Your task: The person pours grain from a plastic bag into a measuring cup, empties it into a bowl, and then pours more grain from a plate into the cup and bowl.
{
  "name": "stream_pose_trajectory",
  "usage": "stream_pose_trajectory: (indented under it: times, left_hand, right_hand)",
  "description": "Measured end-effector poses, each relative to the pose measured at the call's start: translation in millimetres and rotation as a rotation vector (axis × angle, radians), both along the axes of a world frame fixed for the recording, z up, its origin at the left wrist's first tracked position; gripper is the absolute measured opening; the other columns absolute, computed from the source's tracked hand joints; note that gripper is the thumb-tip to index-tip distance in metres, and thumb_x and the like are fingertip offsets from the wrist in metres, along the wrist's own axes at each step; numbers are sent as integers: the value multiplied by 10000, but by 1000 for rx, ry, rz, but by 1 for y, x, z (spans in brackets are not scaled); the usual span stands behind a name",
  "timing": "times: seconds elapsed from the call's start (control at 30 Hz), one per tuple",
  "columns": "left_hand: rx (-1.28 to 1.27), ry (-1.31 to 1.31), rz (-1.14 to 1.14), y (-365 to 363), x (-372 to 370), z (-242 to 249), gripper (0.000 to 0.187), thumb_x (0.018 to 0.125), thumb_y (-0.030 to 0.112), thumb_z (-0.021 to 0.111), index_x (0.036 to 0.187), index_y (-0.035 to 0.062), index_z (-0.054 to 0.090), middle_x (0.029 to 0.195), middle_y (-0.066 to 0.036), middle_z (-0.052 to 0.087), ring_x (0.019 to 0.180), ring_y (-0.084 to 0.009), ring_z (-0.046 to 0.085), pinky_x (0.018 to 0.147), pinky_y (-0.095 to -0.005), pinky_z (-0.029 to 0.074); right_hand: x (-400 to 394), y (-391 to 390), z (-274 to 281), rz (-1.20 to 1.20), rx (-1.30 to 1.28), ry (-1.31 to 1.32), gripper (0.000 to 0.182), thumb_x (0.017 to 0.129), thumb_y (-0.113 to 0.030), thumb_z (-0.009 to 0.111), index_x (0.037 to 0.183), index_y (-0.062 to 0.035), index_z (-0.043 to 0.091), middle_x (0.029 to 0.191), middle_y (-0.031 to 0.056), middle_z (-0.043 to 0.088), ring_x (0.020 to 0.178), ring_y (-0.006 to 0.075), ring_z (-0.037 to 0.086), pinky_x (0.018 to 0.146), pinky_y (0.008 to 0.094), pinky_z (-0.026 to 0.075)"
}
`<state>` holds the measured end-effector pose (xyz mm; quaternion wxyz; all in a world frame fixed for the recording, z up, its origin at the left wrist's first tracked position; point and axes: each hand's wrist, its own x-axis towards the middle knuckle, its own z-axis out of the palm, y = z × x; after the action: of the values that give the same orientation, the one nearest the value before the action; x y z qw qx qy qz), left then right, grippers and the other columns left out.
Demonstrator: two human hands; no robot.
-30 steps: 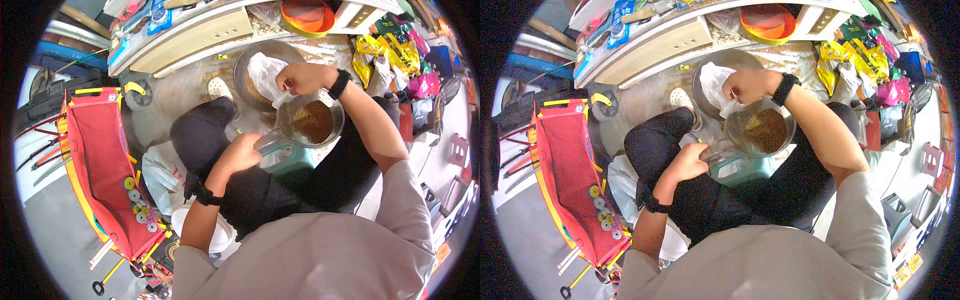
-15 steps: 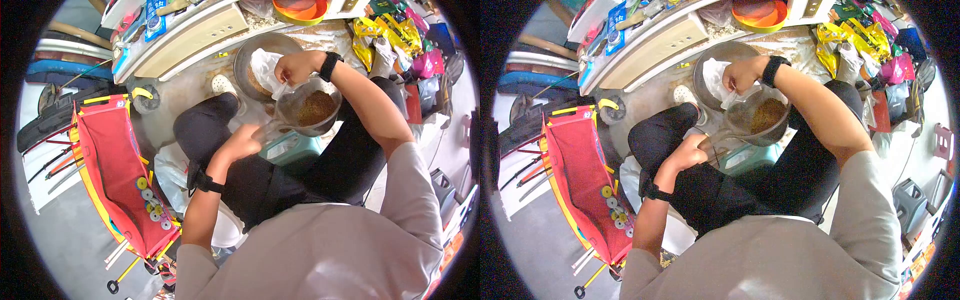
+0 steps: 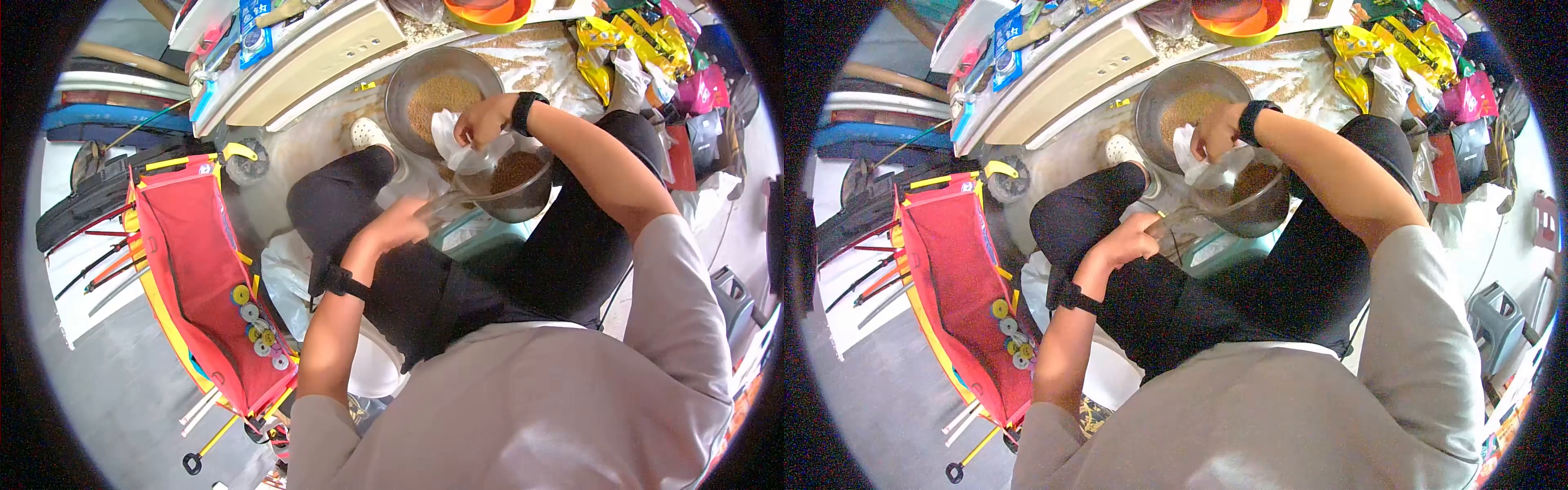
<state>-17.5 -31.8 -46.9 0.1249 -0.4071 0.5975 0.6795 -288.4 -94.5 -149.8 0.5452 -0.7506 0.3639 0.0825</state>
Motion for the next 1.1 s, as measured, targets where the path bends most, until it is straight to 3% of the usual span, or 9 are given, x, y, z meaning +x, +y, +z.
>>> stream_pose_trajectory:
  times: [0.07,0.4,0.7,0.87,0.97,1.1]
  left_hand:
    - [27,2,9,-1,4,-7,215,541,10,511,752,0,550,644,45,445,560,-91,393,478,-263,292]
    - [22,-150,-131,-2,9,-31,299,520,20,521,812,-21,573,647,-4,487,586,-136,460,485,-293,331]
    - [51,-216,-258,-3,2,-34,221,519,33,530,734,-8,559,604,-14,477,576,-150,459,486,-314,329]
    - [103,-226,-250,-4,0,-33,254,532,36,531,779,-6,571,622,-21,487,574,-157,459,476,-318,331]
    - [103,-235,-243,-5,-4,-27,326,540,35,532,859,-10,585,650,-33,503,561,-168,459,469,-320,340]
    - [130,-275,-237,-5,-2,-34,386,538,34,540,918,-12,589,665,-36,506,561,-174,464,467,-324,345]
  right_hand:
    - [2,5,4,-48,106,36,256,693,-86,652,937,-60,583,791,-1,577,721,138,513,604,317,421]
    - [2,30,-21,-54,248,57,269,720,-146,671,961,-71,580,813,-5,573,716,138,513,610,312,426]
    - [8,46,-33,-8,305,56,438,679,-162,656,1102,-92,568,845,31,584,746,154,535,631,327,435]
    - [2,53,-19,-201,283,-26,638,632,-97,581,1269,-85,552,929,65,624,778,179,560,637,320,444]
    - [8,48,-32,-169,348,-55,602,600,-133,575,1193,-37,610,979,128,660,903,250,587,722,376,479]
    - [7,48,-47,-230,217,-95,508,629,-161,581,1107,3,641,1005,144,676,882,251,599,736,402,478]
